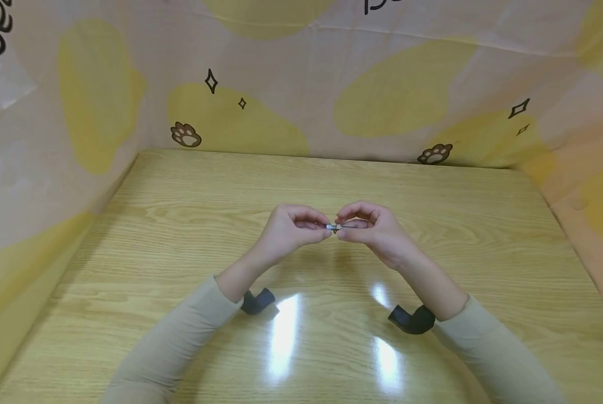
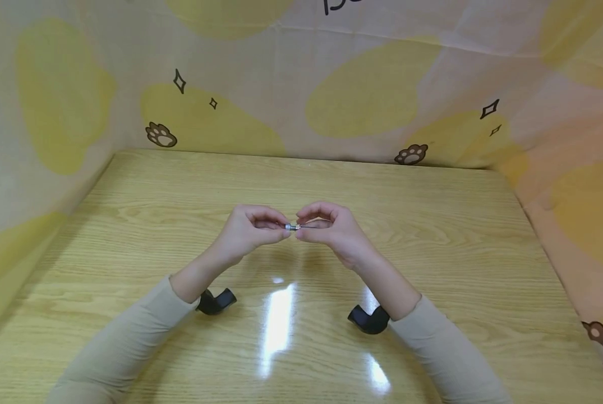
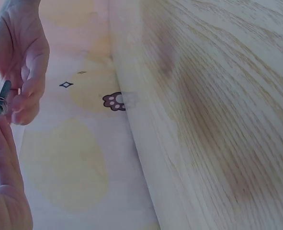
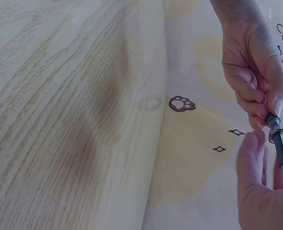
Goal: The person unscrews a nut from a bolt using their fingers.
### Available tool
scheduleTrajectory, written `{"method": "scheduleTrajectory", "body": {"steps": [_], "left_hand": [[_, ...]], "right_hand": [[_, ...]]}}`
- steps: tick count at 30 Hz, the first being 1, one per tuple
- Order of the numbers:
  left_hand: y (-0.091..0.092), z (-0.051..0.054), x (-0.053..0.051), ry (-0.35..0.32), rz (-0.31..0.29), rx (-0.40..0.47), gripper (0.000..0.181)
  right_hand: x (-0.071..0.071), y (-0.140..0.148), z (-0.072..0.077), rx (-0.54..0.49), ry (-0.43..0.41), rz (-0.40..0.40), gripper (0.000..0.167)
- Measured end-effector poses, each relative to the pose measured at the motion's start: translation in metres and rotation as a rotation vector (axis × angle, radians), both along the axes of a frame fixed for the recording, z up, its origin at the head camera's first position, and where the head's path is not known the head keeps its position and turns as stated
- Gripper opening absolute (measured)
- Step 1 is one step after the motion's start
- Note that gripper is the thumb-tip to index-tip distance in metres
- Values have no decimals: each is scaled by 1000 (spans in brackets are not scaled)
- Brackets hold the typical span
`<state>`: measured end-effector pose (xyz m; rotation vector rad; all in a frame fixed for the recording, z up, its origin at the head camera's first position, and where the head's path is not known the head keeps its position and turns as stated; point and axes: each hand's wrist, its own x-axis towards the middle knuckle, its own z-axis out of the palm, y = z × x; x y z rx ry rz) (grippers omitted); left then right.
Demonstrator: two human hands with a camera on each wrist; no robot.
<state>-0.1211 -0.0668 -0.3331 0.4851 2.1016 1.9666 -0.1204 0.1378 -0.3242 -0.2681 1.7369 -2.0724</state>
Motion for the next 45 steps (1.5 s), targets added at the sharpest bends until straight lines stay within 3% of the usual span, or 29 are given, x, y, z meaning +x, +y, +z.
{"method": "scheduleTrajectory", "body": {"steps": [4, 7, 14, 19, 23, 29, 36, 41, 45], "left_hand": [[1, -1, -1, 4, -4, 9, 17], [2, -1, -1, 12, -6, 18, 16], [2, 0, 0, -2, -10, 25, 16], [2, 0, 1, 0, -8, 35, 15], [3, 1, 1, 25, -11, 59, 15], [2, 2, 2, 31, -7, 60, 15], [2, 4, 3, 35, -6, 56, 14], [2, 5, 3, 27, -4, 64, 14], [2, 5, 3, 19, 2, 61, 15]], "right_hand": [[0, 0, 1, -10, -35, 16, 10], [-1, 0, 1, -13, -52, 18, 12], [0, 2, 0, 0, 20, 21, 23], [1, 1, 3, 13, -25, 19, 10], [0, 0, 4, 10, -39, 13, 13], [1, 2, 4, -12, 18, 22, 23], [1, 1, 5, 45, 1, 17, 8], [2, 0, 3, 62, 54, 4, 6], [2, 1, 4, 27, 109, 5, 18]]}}
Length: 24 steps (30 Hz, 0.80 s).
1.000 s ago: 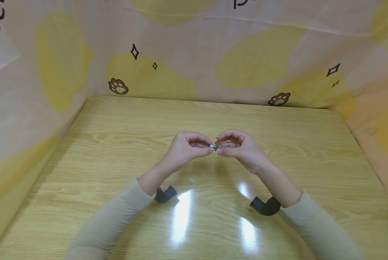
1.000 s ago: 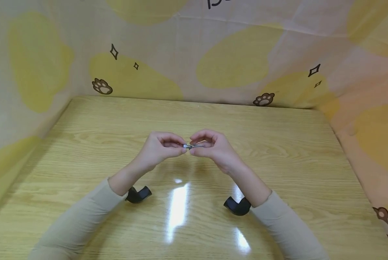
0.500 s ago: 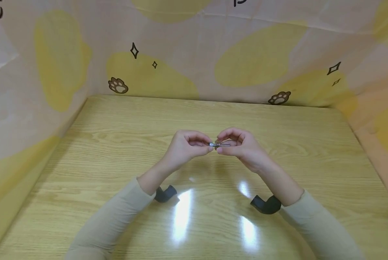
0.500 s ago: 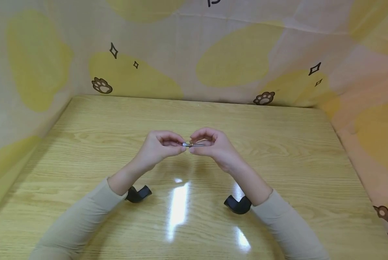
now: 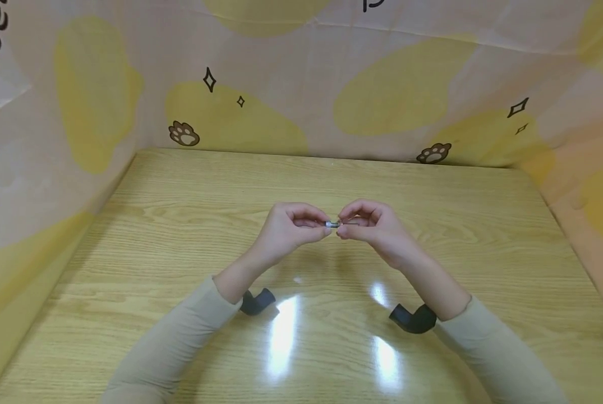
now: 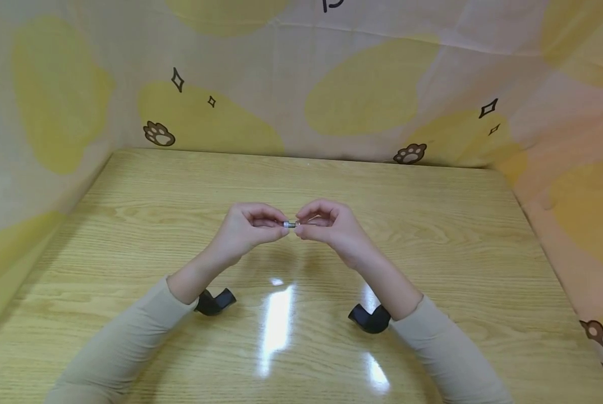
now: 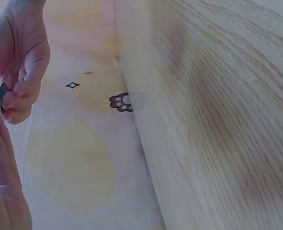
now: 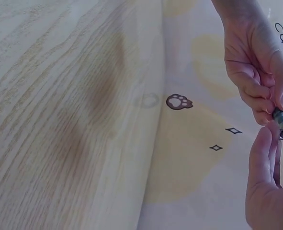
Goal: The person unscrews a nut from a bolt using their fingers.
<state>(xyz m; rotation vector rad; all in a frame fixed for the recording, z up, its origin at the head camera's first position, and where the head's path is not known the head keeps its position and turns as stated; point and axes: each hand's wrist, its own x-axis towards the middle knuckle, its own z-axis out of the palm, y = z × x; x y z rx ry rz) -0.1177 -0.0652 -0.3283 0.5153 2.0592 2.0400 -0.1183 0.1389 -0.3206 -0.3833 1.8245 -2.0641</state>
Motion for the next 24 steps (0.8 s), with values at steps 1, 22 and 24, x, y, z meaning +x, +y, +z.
{"method": "scheduleTrajectory", "body": {"steps": [1, 22, 24], "left_hand": [[0, 0, 0, -3, 1, -2, 16], [1, 1, 0, -23, 14, 5, 16], [1, 1, 0, -24, 14, 4, 15]], "right_hand": [[0, 0, 0, -7, 10, 4, 21], [-2, 0, 3, -91, -111, 82, 26], [-1, 0, 4, -74, -116, 73, 21]]}}
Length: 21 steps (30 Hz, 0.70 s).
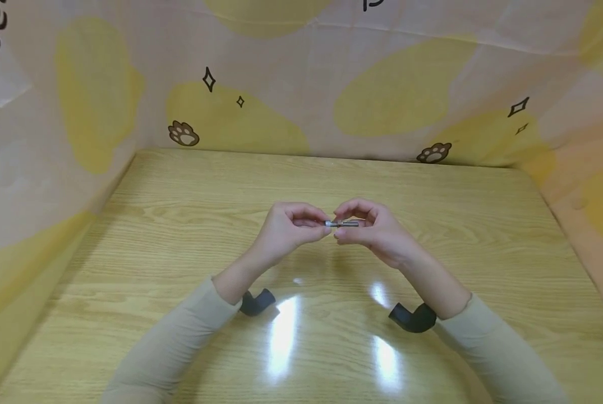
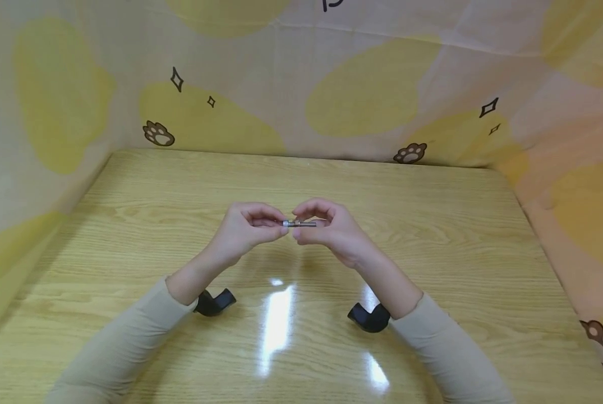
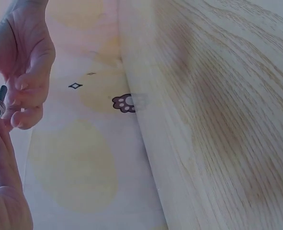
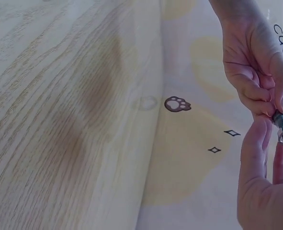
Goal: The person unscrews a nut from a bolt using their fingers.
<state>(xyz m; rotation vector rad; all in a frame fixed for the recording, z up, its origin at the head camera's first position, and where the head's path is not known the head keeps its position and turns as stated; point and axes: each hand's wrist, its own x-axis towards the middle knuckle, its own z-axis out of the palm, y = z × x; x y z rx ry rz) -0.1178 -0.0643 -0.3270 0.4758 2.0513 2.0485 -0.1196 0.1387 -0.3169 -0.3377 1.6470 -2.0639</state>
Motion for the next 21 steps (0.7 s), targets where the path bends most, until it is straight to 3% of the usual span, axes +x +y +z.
{"method": "scheduleTrajectory", "body": {"steps": [4, 7, 15, 21], "left_hand": [[1, 0, -1, 6, -9, -5, 15], [2, 0, -1, 7, -10, -12, 15], [4, -2, -2, -6, -11, -8, 16], [4, -2, -1, 1, -12, -13, 15]], "right_hand": [[1, 1, 3, 6, -33, -29, 7], [1, 1, 3, 1, -42, -40, 11], [1, 7, 2, 64, 67, -39, 28], [1, 3, 1, 113, 12, -43, 6]]}}
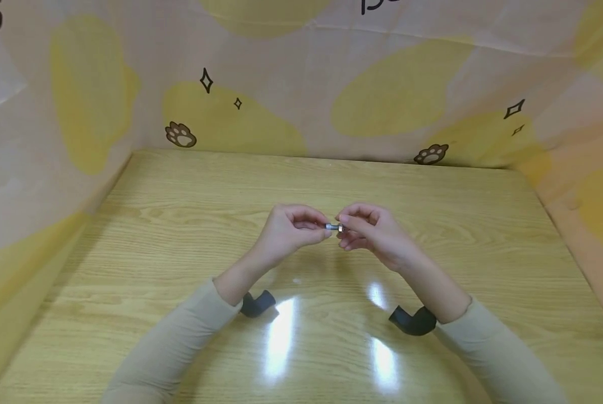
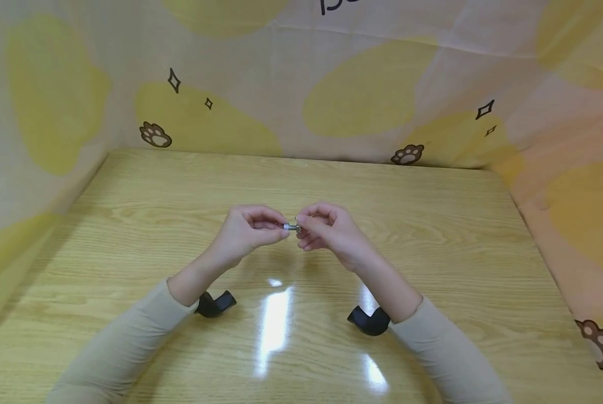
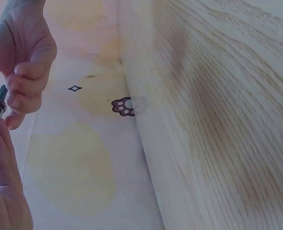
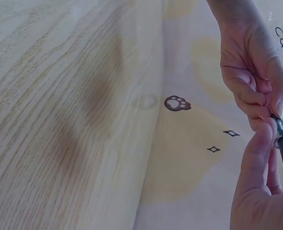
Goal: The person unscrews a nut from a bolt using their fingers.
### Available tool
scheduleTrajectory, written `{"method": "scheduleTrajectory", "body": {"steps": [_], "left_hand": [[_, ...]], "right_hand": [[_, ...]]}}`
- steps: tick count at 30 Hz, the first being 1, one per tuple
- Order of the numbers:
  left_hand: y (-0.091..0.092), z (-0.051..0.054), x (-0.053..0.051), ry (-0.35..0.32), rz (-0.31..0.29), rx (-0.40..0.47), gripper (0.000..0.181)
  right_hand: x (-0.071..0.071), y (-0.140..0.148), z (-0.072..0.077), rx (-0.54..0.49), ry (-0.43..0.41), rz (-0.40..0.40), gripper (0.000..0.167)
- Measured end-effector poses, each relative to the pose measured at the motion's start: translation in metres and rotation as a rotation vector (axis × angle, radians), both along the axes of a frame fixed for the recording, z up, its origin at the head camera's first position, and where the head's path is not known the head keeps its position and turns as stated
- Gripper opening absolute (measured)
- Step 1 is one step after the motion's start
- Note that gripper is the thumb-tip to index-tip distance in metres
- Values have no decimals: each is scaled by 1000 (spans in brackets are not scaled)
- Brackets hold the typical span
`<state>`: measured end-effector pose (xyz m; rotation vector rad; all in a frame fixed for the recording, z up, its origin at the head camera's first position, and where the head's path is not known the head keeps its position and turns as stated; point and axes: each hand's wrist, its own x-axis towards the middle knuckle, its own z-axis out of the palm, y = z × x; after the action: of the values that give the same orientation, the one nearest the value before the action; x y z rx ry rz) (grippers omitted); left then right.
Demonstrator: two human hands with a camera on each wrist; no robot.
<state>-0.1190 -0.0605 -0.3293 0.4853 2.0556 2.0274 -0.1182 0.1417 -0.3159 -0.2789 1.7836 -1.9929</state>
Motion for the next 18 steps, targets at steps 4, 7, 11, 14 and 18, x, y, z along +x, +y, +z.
{"method": "scheduleTrajectory", "body": {"steps": [4, 7, 11, 14, 18], "left_hand": [[-1, 0, 1, 2, -8, 7, 15], [-3, -1, 2, -7, -10, 4, 16], [-4, -2, 2, -22, 3, -8, 17], [-5, -1, 2, -20, 15, -16, 17], [-6, 0, 1, -13, 7, -17, 17]], "right_hand": [[0, 0, -1, -11, -7, -1, 8], [0, 1, -2, -25, 16, 1, 18], [0, 0, -1, -23, 25, 12, 21], [-1, -2, 0, -17, -11, 18, 8], [-1, -3, 0, -6, -37, 19, 6]]}}
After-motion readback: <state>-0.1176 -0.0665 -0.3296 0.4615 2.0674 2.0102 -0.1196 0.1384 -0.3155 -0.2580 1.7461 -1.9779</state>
